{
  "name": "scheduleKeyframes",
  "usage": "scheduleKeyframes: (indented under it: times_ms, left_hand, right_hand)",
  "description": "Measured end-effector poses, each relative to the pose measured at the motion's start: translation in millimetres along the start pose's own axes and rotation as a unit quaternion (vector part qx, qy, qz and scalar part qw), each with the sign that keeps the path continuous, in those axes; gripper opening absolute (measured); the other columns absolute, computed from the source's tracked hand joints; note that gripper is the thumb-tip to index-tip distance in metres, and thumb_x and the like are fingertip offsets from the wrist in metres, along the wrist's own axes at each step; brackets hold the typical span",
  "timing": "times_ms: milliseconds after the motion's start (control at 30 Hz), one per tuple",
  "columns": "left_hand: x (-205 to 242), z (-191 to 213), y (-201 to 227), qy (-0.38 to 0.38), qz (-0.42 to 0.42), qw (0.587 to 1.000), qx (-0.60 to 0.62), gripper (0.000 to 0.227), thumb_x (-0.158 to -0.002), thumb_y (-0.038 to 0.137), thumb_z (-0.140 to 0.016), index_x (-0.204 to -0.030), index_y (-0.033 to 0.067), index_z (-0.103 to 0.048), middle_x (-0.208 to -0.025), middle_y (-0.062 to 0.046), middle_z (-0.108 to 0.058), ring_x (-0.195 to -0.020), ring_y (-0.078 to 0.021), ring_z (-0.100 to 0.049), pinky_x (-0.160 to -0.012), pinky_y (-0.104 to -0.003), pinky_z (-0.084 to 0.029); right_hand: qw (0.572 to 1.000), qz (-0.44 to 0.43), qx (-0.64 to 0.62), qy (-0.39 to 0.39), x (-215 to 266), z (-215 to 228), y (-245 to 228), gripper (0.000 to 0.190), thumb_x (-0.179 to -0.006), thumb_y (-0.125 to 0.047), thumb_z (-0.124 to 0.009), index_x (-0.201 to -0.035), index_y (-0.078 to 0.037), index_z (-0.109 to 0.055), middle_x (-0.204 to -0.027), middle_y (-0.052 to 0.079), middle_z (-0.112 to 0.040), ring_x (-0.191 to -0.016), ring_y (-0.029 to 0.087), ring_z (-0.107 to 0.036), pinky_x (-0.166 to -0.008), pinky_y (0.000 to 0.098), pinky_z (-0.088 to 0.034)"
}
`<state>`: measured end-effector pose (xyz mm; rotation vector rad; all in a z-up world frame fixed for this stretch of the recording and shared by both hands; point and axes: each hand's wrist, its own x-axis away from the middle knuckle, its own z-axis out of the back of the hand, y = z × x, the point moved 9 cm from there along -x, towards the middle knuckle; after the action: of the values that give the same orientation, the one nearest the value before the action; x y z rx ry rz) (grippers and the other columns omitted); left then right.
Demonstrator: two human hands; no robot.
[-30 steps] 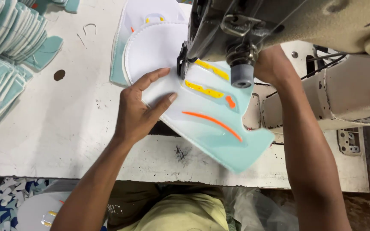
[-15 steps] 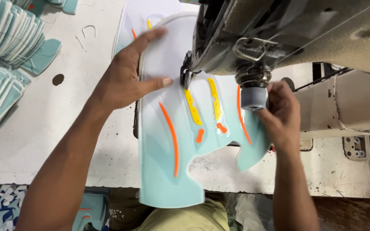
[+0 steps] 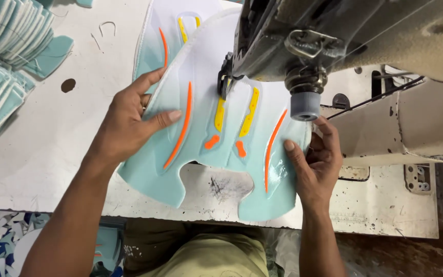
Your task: The person sews light blue and white slipper uppers using a sewing machine, guiding the material under the needle and trimming excess thread with scissors. They repeatedly pick up new slipper pieces from a stack, sew them, and place the finished items aside.
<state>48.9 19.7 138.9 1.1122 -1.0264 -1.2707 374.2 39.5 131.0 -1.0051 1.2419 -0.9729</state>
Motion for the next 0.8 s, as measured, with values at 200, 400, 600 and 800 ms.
scheduleKeyframes:
  times_ms: [200,400,600,800]
  left_hand:
    - [-18,4,2,0.001,-0.035,0.999,0.029,0.069,-0.091,0.01,-0.075,-0.152,-0.0001,-0.044,-0.111,-0.012,-0.076,-0.101,-0.013,-0.074,-0.089,-0.027,-0.062]
    - [-39,8,7,0.016,-0.047,0.999,0.011,0.069,-0.092,0.008,-0.075,-0.153,-0.0002,-0.043,-0.105,-0.012,-0.077,-0.095,-0.0143,-0.075,-0.083,-0.027,-0.062]
    - [-48,12,8,0.034,-0.099,0.995,0.004,0.067,-0.094,0.009,-0.077,-0.151,-0.0023,-0.044,-0.11,-0.013,-0.077,-0.101,-0.0166,-0.077,-0.087,-0.028,-0.064]
    - [-13,43,39,0.161,-0.134,0.952,-0.221,0.091,-0.082,0.015,-0.093,-0.155,-0.002,-0.041,-0.134,-0.013,-0.062,-0.114,-0.0224,-0.063,-0.084,-0.035,-0.06]
  right_hand:
    - [1.0,-0.015,-0.012,0.019,-15,-5,0,0.054,-0.095,-0.008,-0.078,-0.141,0.002,-0.052,-0.114,0.003,-0.071,-0.104,0.006,-0.065,-0.091,0.019,-0.052]
    - [0.999,0.022,0.0,0.023,-41,0,7,0.051,-0.093,-0.003,-0.074,-0.139,0.0,-0.053,-0.118,-0.001,-0.068,-0.106,0.006,-0.065,-0.092,0.02,-0.054]
    - [0.998,0.023,0.051,-0.002,-70,-11,2,0.041,-0.094,0.002,-0.075,-0.132,-0.001,-0.06,-0.115,0.001,-0.069,-0.107,0.008,-0.066,-0.097,0.0233,-0.053]
    - [0.993,0.112,0.033,-0.031,-79,12,14,0.019,-0.113,-0.016,-0.059,-0.128,-0.004,-0.06,-0.105,0.001,-0.066,-0.093,0.006,-0.06,-0.087,0.0236,-0.049]
